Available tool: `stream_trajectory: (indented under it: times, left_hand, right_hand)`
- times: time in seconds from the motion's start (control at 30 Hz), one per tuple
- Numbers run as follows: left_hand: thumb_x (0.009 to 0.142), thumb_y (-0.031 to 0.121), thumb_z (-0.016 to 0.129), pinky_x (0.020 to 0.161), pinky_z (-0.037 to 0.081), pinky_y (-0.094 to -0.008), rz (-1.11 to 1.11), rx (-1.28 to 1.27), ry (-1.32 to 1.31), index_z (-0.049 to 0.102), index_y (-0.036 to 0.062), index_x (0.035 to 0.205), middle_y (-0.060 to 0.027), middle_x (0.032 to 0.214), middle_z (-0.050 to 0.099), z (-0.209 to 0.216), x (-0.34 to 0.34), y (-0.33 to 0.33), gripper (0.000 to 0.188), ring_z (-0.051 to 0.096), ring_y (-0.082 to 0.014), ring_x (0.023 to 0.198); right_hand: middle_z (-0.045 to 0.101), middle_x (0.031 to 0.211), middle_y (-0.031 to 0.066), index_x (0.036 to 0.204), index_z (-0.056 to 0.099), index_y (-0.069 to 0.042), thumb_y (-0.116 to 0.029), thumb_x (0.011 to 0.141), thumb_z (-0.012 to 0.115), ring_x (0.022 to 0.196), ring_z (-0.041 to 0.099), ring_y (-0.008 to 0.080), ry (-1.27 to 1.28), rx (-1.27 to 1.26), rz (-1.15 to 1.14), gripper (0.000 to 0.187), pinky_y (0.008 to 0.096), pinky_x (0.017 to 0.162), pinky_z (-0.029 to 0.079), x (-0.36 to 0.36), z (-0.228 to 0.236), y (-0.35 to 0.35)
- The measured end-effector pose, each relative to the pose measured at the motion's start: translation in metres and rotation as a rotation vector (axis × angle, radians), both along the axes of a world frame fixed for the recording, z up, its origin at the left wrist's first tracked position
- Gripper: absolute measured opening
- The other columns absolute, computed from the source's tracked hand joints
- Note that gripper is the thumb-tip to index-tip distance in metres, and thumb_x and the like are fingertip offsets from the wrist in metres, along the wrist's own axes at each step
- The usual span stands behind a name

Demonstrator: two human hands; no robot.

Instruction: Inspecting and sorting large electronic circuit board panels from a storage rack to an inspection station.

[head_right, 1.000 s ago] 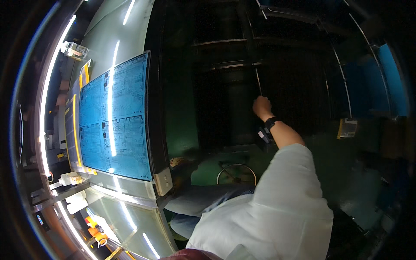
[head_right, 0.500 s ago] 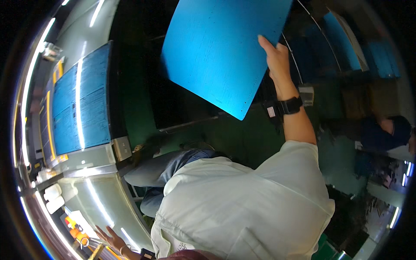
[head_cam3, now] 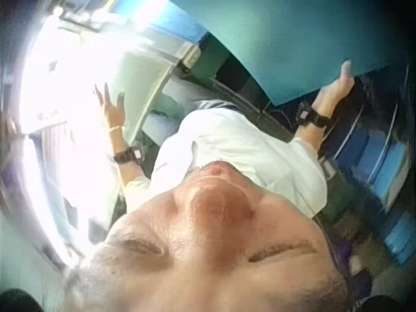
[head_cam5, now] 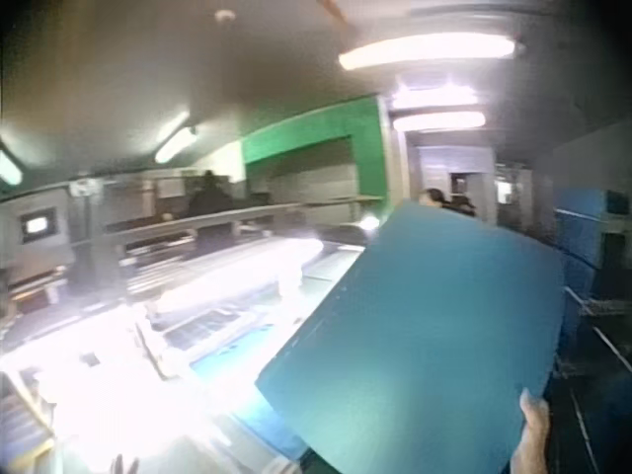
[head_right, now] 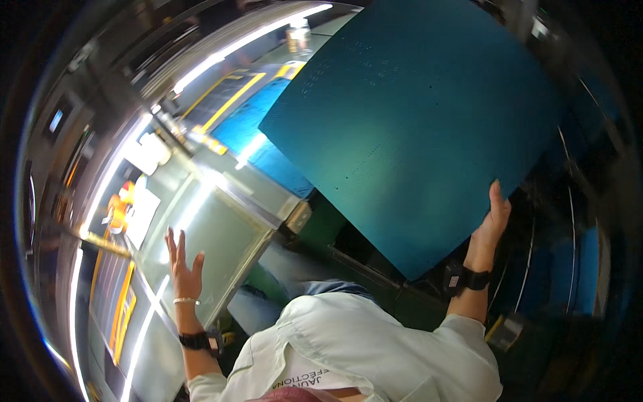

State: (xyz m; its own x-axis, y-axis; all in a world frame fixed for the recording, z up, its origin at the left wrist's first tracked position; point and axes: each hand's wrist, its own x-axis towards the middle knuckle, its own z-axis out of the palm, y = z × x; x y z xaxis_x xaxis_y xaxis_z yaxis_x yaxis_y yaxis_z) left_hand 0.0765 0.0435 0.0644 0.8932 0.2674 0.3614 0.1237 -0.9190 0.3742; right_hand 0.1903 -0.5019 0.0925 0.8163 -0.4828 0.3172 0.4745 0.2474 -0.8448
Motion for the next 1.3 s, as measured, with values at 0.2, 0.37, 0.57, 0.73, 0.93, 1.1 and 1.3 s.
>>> stream_trajectory:
  times: [0.2, 0.37, 0.57, 0.73, 0.93, 1.1, 1.3]
  left_hand:
    - [0.080, 0.028, 0.064, 0.106, 0.025, -0.0413, 0.152, -0.079, -0.134, 0.040, 0.0105, 0.133, -0.0166, 0.144, 0.026, 0.010, -0.038, 0.016, 0.061, 0.023, -0.0335, 0.133]
    - [0.076, 0.046, 0.066, 0.103, 0.030, -0.0428, -0.378, -0.878, -0.366, 0.030, 0.0067, 0.137, -0.0132, 0.141, 0.033, 0.007, -0.048, -0.042, 0.081, 0.032, -0.0275, 0.130]
    - [0.081, 0.056, 0.054, 0.096, 0.041, -0.0461, -0.417, -1.553, -0.754, 0.036, 0.0072, 0.131, -0.0098, 0.130, 0.044, -0.008, -0.073, -0.053, 0.073, 0.046, -0.0267, 0.117]
    - [0.089, 0.015, 0.052, 0.082, 0.052, -0.0403, 0.103, -1.889, -0.749, 0.046, 0.0034, 0.115, -0.0123, 0.113, 0.056, -0.056, -0.114, -0.048, 0.029, 0.059, -0.0241, 0.098]
    - [0.090, 0.013, 0.052, 0.081, 0.052, -0.0380, 0.233, -2.026, -0.678, 0.052, 0.0026, 0.111, -0.0101, 0.105, 0.060, -0.118, -0.140, -0.045, 0.024, 0.061, -0.0228, 0.095]
    - [0.090, 0.013, 0.052, 0.082, 0.052, -0.0377, 0.260, -2.052, -0.678, 0.053, 0.0023, 0.111, -0.0101, 0.107, 0.060, -0.128, -0.146, -0.045, 0.024, 0.061, -0.0231, 0.096]
    - [0.089, 0.014, 0.054, 0.075, 0.054, -0.0346, 0.324, -2.094, -0.612, 0.055, 0.0021, 0.108, -0.0092, 0.101, 0.062, -0.130, -0.153, -0.027, 0.023, 0.062, -0.0225, 0.091]
  right_hand:
    - [0.063, 0.090, 0.0076, 0.099, 0.061, 0.006, -0.015, 0.086, 0.060, 0.080, 0.059, 0.0160, -0.375, -0.420, -0.023, 0.025, 0.0274, 0.075, 0.046, 0.036, 0.059, 0.075]
    - [0.065, 0.092, 0.0137, 0.099, 0.062, 0.002, -0.008, 0.083, 0.057, 0.080, 0.065, 0.0220, -0.937, -1.171, 0.217, 0.019, 0.0289, 0.070, 0.051, 0.048, 0.103, 0.207]
    - [0.059, 0.111, 0.0164, 0.109, 0.057, 0.004, -0.007, 0.078, 0.052, 0.103, 0.059, 0.0266, -1.557, -1.333, 0.552, 0.033, 0.0332, 0.083, 0.051, 0.029, 0.032, 0.365]
    - [0.061, 0.107, 0.0139, 0.107, 0.057, 0.003, -0.010, 0.076, 0.051, 0.097, 0.060, 0.0279, -1.515, -1.357, 0.800, 0.034, 0.0334, 0.078, 0.052, -0.004, -0.048, 0.393]
    - [0.056, 0.117, 0.0137, 0.112, 0.057, -0.005, -0.017, 0.077, 0.060, 0.116, 0.048, 0.0317, -1.269, -1.371, 1.109, 0.037, 0.0393, 0.095, 0.041, -0.034, -0.097, 0.393]
    - [0.052, 0.122, 0.0147, 0.116, 0.056, -0.006, -0.028, 0.071, 0.071, 0.122, 0.040, 0.0341, -0.834, -1.492, 1.072, 0.052, 0.0459, 0.103, 0.029, 0.029, -0.082, 0.360]
    - [0.038, 0.133, 0.0225, 0.128, 0.043, -0.004, -0.043, 0.079, 0.062, 0.127, 0.029, 0.0422, -0.312, -1.694, 0.481, 0.066, 0.0496, 0.104, 0.022, 0.141, -0.114, 0.280]
